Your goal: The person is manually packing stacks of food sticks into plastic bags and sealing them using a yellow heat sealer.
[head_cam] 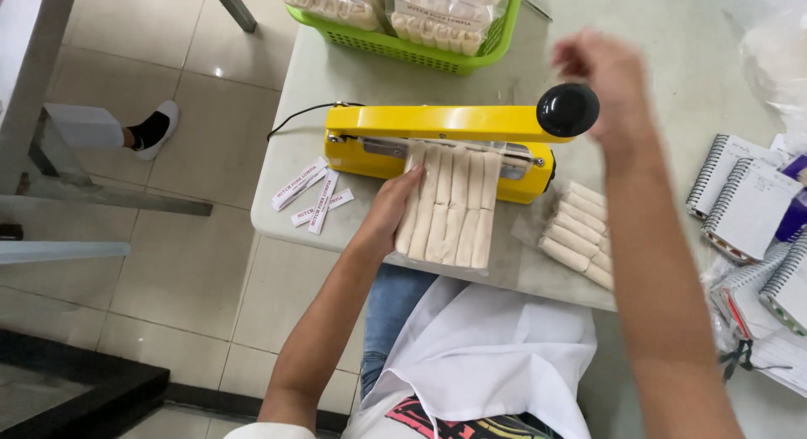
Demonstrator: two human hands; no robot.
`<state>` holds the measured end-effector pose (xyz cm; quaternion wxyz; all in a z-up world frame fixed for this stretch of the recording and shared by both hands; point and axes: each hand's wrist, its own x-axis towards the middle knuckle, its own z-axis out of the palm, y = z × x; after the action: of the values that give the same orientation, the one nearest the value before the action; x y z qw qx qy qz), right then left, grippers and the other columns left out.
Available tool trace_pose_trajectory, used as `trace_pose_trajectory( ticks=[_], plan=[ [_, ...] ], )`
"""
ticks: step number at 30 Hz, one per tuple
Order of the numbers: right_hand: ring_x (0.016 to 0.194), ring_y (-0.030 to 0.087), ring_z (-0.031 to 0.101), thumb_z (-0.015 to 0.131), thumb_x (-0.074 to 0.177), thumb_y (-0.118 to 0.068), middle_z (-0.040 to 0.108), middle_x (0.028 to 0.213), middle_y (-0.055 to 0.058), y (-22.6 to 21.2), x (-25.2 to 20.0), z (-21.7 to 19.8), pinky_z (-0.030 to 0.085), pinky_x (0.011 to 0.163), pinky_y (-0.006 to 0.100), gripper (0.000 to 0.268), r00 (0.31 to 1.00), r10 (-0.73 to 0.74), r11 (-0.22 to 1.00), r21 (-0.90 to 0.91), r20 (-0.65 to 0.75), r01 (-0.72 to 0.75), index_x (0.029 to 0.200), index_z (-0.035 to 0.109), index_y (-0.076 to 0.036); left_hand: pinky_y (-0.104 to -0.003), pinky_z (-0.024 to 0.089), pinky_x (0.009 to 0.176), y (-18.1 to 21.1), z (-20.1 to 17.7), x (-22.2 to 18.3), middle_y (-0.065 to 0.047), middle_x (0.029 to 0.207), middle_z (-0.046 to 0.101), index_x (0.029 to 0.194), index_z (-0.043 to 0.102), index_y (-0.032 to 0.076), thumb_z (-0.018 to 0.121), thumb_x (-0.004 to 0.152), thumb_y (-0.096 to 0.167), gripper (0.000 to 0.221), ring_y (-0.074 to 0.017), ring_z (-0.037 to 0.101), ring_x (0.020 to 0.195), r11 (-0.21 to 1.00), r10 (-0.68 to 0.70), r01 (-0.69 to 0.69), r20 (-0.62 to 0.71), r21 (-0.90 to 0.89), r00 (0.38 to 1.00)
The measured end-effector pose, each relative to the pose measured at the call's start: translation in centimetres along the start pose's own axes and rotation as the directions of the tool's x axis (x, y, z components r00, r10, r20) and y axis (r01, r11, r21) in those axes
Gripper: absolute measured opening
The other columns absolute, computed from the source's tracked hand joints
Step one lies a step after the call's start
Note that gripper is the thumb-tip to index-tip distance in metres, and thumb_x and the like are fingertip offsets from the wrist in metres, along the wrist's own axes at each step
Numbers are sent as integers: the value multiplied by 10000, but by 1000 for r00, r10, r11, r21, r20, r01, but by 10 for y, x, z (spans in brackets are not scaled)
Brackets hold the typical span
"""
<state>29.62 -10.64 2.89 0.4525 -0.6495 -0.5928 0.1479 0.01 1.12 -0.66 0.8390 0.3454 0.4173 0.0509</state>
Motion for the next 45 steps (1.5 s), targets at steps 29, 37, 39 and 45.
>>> trace_pose_trajectory(
  ticks=[29, 37, 39, 45],
  plan=[
    [462, 137, 378, 619, 927, -60, 407, 487, 1, 1, -43, 65, 330, 501, 262, 412, 809, 477, 844, -77, -343, -531, 551, 462, -121, -491, 580, 839, 0, 5, 1, -185, 1090, 677, 1336, 576, -44, 677, 909, 530, 722, -267, 683, 959, 998, 9, -7, -38, 60, 999],
    [508, 180, 396, 648, 923, -88, 397, 531, 75, -1, -46, 68, 340, 522, 301, 414, 794, 474, 844, -60, -381, -532, 570, 431, -91, -473, 608, 773, -5, -1, 13, -175, 982, 696, 1238, 602, -57, 736, 880, 480, 660, -263, 710, 867, 998, -3, 3, -5, 60, 1000],
    [515, 179, 401, 643, 918, -82, 406, 536, 73, -2, -43, 71, 346, 531, 301, 400, 790, 470, 847, -49, -394, -529, 573, 440, -89, -465, 614, 760, -2, -2, 11, -167, 970, 703, 1226, 609, -64, 747, 881, 453, 637, -257, 718, 849, 997, 7, -6, -13, 73, 1000],
    [579, 157, 488, 630, 993, -15, 483, 644, 82, -21, -49, 79, 387, 568, 274, 333, 760, 223, 939, -75, -611, -335, 674, 542, -54, -414, 619, 667, -4, -1, 9, -114, 843, 696, 1130, 632, -67, 819, 833, 421, 601, -209, 712, 712, 993, 74, -79, 52, 93, 996]
  ],
)
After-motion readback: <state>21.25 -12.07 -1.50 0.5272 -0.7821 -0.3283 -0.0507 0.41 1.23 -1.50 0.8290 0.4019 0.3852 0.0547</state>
